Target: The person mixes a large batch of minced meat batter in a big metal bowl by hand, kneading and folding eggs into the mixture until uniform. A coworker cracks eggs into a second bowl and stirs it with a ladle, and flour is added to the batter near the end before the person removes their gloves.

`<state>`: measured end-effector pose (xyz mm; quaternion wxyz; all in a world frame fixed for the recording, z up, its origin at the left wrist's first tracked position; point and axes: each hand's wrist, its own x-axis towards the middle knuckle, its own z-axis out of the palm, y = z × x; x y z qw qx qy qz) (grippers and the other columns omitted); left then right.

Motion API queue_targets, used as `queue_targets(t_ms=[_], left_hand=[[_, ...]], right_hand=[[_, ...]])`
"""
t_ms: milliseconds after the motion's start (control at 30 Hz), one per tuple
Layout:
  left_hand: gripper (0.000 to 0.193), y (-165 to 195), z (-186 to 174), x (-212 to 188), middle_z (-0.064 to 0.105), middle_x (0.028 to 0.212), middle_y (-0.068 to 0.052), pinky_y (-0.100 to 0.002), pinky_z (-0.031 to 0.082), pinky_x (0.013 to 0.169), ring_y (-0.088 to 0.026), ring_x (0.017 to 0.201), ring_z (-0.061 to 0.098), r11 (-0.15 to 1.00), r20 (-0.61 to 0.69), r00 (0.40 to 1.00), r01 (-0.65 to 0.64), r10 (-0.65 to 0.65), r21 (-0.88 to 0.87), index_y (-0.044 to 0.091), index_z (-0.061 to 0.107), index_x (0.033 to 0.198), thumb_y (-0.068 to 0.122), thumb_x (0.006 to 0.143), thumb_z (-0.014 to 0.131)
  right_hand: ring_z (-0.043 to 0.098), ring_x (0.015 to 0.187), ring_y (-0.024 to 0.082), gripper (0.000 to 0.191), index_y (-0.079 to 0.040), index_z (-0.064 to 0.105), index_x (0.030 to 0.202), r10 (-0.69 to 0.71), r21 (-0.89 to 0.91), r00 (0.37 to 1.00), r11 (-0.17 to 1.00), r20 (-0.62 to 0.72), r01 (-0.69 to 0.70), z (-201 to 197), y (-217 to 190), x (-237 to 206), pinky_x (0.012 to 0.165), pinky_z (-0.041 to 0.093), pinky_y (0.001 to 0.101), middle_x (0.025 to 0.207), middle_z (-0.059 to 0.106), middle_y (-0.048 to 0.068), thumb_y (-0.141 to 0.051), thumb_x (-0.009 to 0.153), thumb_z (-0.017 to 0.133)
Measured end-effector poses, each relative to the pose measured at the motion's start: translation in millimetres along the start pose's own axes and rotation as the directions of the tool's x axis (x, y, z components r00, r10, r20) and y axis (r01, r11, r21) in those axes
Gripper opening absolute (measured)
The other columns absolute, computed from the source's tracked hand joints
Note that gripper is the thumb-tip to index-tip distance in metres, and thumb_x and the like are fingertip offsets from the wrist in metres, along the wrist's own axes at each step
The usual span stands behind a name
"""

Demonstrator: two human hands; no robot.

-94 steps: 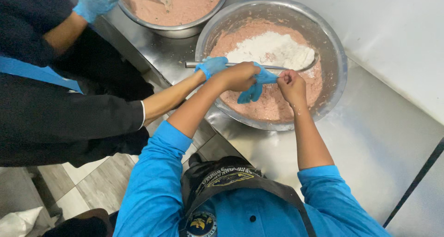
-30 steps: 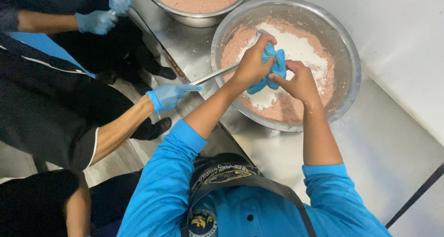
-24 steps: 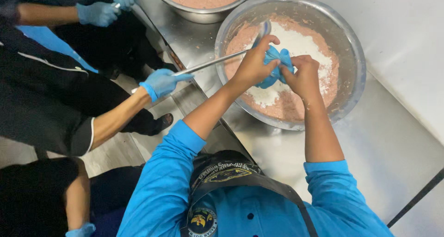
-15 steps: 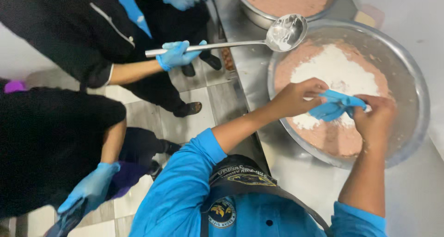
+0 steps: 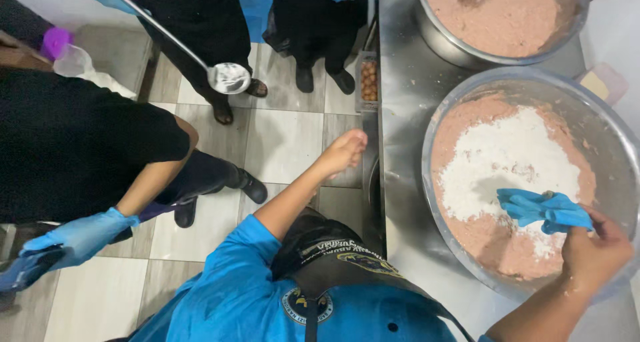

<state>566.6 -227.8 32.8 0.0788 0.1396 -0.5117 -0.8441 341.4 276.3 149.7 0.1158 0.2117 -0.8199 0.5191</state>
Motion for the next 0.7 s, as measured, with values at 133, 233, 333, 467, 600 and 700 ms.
queue_targets(t_ms=[133,233,333,467,600,700], left_hand=[[0.018,14,-65,-29,0.067,0.105,-0.003,-0.032,0.053,0.085,-0.017,0.095,0.064,0.976,-0.133,0.987,-0.113,0.089,-0.185,0.004,0.056,0.117,0.001,0.100,0.050],[0.013,22,-108,-46,0.069,0.099,-0.006,-0.037,0.058,0.096,-0.022,0.100,0.071,0.915,-0.358,0.931,-0.200,0.067,-0.351,0.005,0.056,0.115,0.005,0.104,0.051],[0.021,27,-159,-55,0.065,0.087,-0.009,-0.043,0.058,0.096,-0.026,0.093,0.072,0.809,-0.529,0.846,-0.356,0.067,-0.467,0.002,0.059,0.115,0.019,0.110,0.049],[0.028,38,-229,-63,0.065,0.090,-0.014,-0.055,0.057,0.103,-0.035,0.098,0.073,0.532,-0.544,0.797,-0.590,0.264,-0.607,0.000,0.056,0.111,0.027,0.117,0.052],[0.022,54,-300,-77,0.065,0.129,-0.023,-0.049,0.052,0.108,-0.035,0.120,0.068,0.655,-0.690,0.712,-0.586,0.135,-0.477,0.002,0.054,0.119,0.000,0.098,0.051],[0.033,63,-353,-88,0.057,0.141,-0.028,-0.052,0.050,0.108,-0.041,0.127,0.061,0.699,-0.727,0.680,-0.565,0.094,-0.438,0.001,0.047,0.128,0.000,0.096,0.054]], right_hand=[[0.069,0.100,0.015,0.017,0.011,0.068,0.118,0.011,0.139,0.998,0.990,0.055,-0.019,46,-21,22,0.095,0.055,0.0258,0.111,0.073,0.013,0.003,0.103,0.071],[0.068,0.099,0.014,0.018,0.011,0.069,0.119,-0.039,0.163,0.987,0.987,0.158,0.013,100,-48,39,0.094,0.054,0.0252,0.110,0.073,0.013,0.002,0.105,0.073],[0.067,0.093,0.013,0.017,0.009,0.073,0.118,-0.031,0.137,0.965,0.991,0.260,-0.005,179,-74,53,0.091,0.053,0.0249,0.104,0.073,0.012,-0.001,0.105,0.073],[0.065,0.095,0.011,0.016,0.005,0.074,0.114,-0.092,0.228,0.914,0.974,0.395,0.000,313,-104,66,0.088,0.052,0.0239,0.103,0.073,0.008,-0.002,0.101,0.070],[0.065,0.086,0.009,0.020,0.002,0.075,0.116,-0.033,0.320,0.840,0.932,0.542,-0.170,473,-131,60,0.079,0.052,0.0245,0.099,0.073,0.005,-0.004,0.098,0.070],[0.067,0.087,0.010,0.021,-0.001,0.075,0.114,-0.064,0.319,0.772,0.930,0.632,-0.184,591,-146,50,0.079,0.054,0.0253,0.099,0.074,0.006,-0.004,0.095,0.068]])
